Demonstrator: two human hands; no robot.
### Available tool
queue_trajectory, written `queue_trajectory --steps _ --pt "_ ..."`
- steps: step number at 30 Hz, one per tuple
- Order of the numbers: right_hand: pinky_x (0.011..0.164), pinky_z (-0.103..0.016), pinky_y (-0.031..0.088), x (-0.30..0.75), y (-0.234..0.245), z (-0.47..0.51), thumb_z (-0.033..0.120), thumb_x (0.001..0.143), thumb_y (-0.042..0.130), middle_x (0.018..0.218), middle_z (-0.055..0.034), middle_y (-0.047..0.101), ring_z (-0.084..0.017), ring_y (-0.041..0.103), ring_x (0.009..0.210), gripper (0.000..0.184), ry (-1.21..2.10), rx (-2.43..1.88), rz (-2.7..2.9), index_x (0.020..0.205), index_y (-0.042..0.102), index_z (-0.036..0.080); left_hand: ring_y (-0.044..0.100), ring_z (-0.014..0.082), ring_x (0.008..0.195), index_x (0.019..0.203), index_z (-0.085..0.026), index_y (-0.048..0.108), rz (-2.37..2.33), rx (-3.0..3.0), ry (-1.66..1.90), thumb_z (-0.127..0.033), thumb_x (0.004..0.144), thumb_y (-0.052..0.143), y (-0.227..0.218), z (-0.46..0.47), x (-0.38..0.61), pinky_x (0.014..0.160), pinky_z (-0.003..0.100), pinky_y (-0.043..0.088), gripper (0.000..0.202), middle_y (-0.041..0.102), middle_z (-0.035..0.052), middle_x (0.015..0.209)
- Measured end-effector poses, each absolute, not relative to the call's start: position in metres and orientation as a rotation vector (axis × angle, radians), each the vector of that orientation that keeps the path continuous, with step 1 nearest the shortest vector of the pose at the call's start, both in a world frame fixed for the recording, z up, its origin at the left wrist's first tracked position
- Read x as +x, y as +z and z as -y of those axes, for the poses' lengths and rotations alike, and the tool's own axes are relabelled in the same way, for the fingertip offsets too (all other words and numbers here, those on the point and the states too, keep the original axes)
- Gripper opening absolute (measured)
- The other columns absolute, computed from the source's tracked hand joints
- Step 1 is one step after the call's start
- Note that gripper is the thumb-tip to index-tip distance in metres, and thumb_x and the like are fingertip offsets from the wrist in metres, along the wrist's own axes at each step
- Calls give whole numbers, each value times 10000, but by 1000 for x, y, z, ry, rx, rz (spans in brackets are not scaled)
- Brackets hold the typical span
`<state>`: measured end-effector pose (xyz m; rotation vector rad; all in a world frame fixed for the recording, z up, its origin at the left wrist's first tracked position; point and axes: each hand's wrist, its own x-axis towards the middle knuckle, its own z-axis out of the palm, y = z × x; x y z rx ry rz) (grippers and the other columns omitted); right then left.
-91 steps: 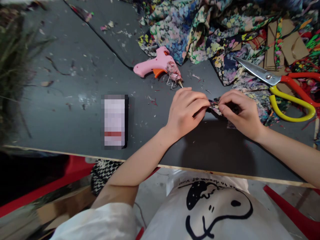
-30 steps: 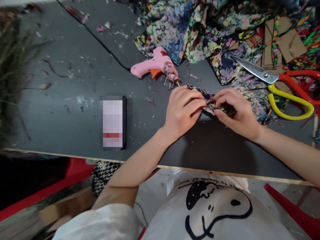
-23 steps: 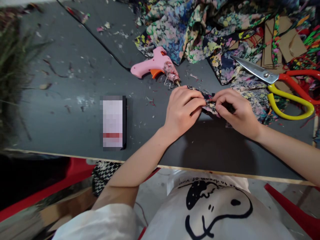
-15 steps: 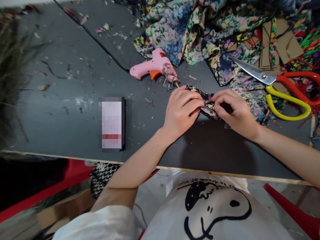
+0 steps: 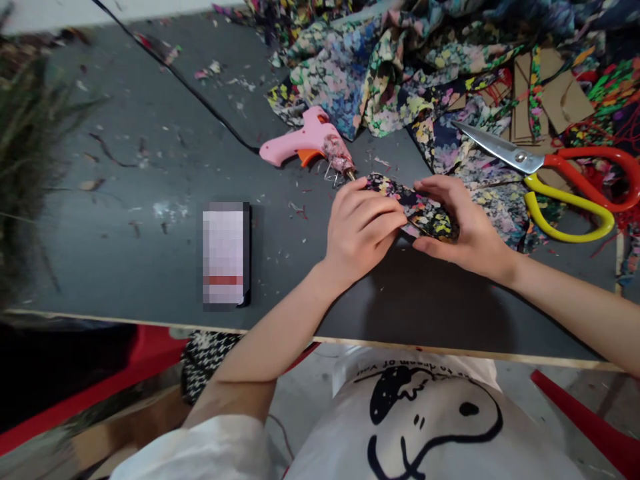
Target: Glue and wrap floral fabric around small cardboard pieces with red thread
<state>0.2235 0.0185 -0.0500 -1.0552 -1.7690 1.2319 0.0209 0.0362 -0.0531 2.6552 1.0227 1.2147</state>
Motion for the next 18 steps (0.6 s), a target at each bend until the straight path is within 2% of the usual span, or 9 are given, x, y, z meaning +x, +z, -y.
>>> queue_trajectory --steps 6,11,14,18 --pt "1008 -388 440 224 -50 -21 416 776 677 1295 -82 517 -230 514 1209 610 1227 -1148 1786 1289 403 232 618 108 791 817 -270 584 -1001 2775 1308 -125 841 573 -48 -33 26 942 337 466 147 697 -69 837" --pt "1038 -365 427 225 -51 -28 290 792 653 1326 -53 522 -189 531 1191 506 1235 -1079 1743 1260 468 236 614 108 813 810 -267 578 -1033 2781 1273 -106 816 593 -51 -34 28 962 325 460 162 695 -62 843" --pt "1077 -360 398 226 -50 -32 226 788 634 1329 -48 538 -181 505 1240 485 1258 -1082 1683 1251 491 220 622 126 867 854 -272 589 -1052 2753 1219 -109 806 594 -51 -33 26 996 365 447 171 694 -39 903" --pt "1118 -380 357 227 -52 -34 249 795 632 1358 -50 535 -191 458 1302 486 1297 -1105 1595 1262 505 206 606 186 1038 977 -271 615 -1194 2624 1207 -140 835 549 -47 -33 24 1018 436 431 204 641 36 1099"
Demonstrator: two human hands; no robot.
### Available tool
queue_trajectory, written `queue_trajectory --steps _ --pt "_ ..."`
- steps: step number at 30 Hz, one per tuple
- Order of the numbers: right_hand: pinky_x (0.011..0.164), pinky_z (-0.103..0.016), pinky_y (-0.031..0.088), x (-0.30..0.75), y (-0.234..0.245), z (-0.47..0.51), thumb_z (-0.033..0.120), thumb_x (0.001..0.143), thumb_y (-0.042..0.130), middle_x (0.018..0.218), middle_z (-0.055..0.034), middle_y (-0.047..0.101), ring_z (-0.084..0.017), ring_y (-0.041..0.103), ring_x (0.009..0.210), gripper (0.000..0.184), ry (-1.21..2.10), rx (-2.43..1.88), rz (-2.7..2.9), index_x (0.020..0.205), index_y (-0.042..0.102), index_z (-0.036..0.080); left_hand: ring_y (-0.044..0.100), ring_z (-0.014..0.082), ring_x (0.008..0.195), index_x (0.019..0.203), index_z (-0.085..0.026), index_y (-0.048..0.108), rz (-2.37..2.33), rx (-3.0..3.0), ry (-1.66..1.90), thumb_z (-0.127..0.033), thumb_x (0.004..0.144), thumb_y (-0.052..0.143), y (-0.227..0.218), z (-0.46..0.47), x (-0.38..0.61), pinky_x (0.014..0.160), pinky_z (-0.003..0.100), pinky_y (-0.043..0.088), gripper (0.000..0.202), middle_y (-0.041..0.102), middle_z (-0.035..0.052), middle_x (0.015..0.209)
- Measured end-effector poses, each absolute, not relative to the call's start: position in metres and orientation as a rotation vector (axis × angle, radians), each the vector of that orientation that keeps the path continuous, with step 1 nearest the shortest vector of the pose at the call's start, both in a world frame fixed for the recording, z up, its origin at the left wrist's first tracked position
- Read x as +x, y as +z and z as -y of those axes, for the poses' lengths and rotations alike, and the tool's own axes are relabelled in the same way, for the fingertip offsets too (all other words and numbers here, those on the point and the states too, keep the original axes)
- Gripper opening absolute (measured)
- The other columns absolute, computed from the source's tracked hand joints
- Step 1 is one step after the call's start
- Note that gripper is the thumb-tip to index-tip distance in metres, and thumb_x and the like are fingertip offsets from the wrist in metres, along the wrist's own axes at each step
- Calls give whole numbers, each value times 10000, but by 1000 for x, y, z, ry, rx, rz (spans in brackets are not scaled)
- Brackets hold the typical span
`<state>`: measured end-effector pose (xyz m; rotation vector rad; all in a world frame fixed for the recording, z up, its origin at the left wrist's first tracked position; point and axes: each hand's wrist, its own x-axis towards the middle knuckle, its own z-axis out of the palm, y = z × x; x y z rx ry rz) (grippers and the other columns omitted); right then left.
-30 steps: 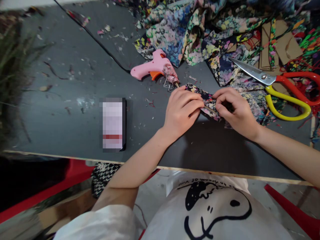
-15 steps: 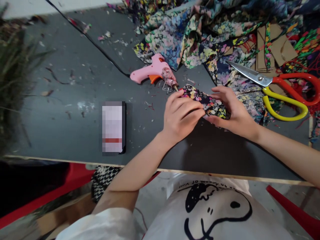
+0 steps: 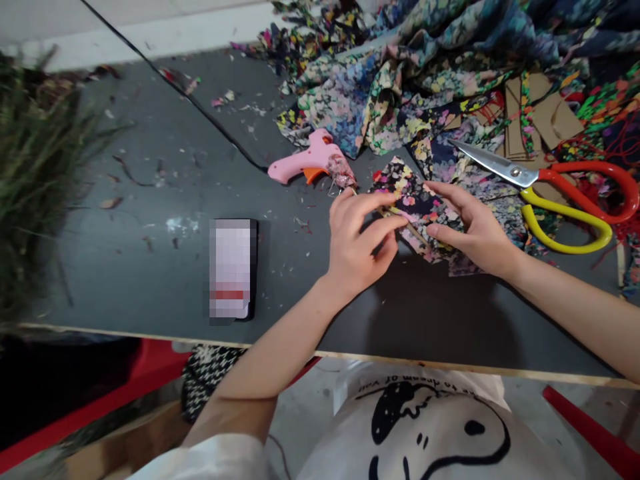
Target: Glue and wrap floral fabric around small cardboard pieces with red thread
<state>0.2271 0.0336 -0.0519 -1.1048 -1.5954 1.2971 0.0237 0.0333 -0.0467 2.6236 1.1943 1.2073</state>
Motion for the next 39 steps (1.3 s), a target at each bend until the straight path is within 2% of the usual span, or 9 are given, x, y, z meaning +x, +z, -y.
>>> queue_trajectory --steps 4,7,15,18,22,24,27,33,39 --pt "1105 -391 373 229 -55 -34 272 805 636 1345 -46 553 -196 480 1284 480 1330 -1095 1563 1265 515 204 480 246 1267 1146 -268 575 -1301 2270 1253 -300 892 534 -46 -36 22 1056 432 421 259 503 85 1319" --pt "1098 -385 376 231 -54 -34 258 818 622 1333 -31 562 -187 494 1267 452 1331 -1067 1610 1258 528 215 524 226 1232 1256 -288 483 -1240 2029 1208 -430 897 522 -49 -39 21 1008 382 477 388 537 72 1302" --pt "1087 -412 374 232 -49 -36 265 823 617 1320 -9 559 -192 467 1284 410 1285 -1021 1648 1226 541 273 662 156 938 989 -238 654 -1248 1937 1142 -415 867 590 -49 -39 20 849 294 540 225 707 10 984" --pt "1002 -377 444 230 -48 -34 355 836 615 1240 -29 593 -183 549 1166 386 1376 -1022 1608 1204 548 260 668 127 819 890 -221 668 -1259 1930 1167 -411 864 597 -46 -38 21 752 253 535 204 716 -7 858" --pt "873 -324 501 228 -47 -29 422 756 698 1029 -36 633 -171 609 983 550 1494 -1043 1638 1231 515 213 669 109 729 831 -210 685 -1214 1919 1070 -361 851 625 -40 -33 26 670 219 519 164 728 -16 795" --pt "857 -325 505 227 -47 -28 420 706 739 1017 -34 632 -179 614 961 665 1481 -1045 1727 1275 475 201 674 108 718 824 -205 694 -1202 1925 1020 -321 847 633 -38 -30 28 658 211 516 133 736 -12 792" --pt "879 -348 504 227 -46 -31 403 682 753 1121 -51 628 -211 612 1021 732 1460 -1063 1864 1311 436 204 679 103 720 827 -205 699 -1219 1917 1057 -277 841 639 -37 -29 29 664 200 519 95 741 -18 791" --pt "935 -352 492 231 -48 -38 338 769 685 1198 -42 623 -199 594 1110 488 1624 -939 1789 1213 522 221 687 122 826 906 -218 685 -1292 1902 1110 -338 877 595 -42 -33 25 744 230 544 153 741 -6 893" --pt "997 -399 463 231 -49 -41 342 711 741 1186 -39 639 -199 602 1097 472 1711 -1014 1433 1118 552 196 602 178 1132 1159 -294 585 -1315 1932 1272 -403 966 399 -48 -38 23 962 325 489 289 650 2 1179"
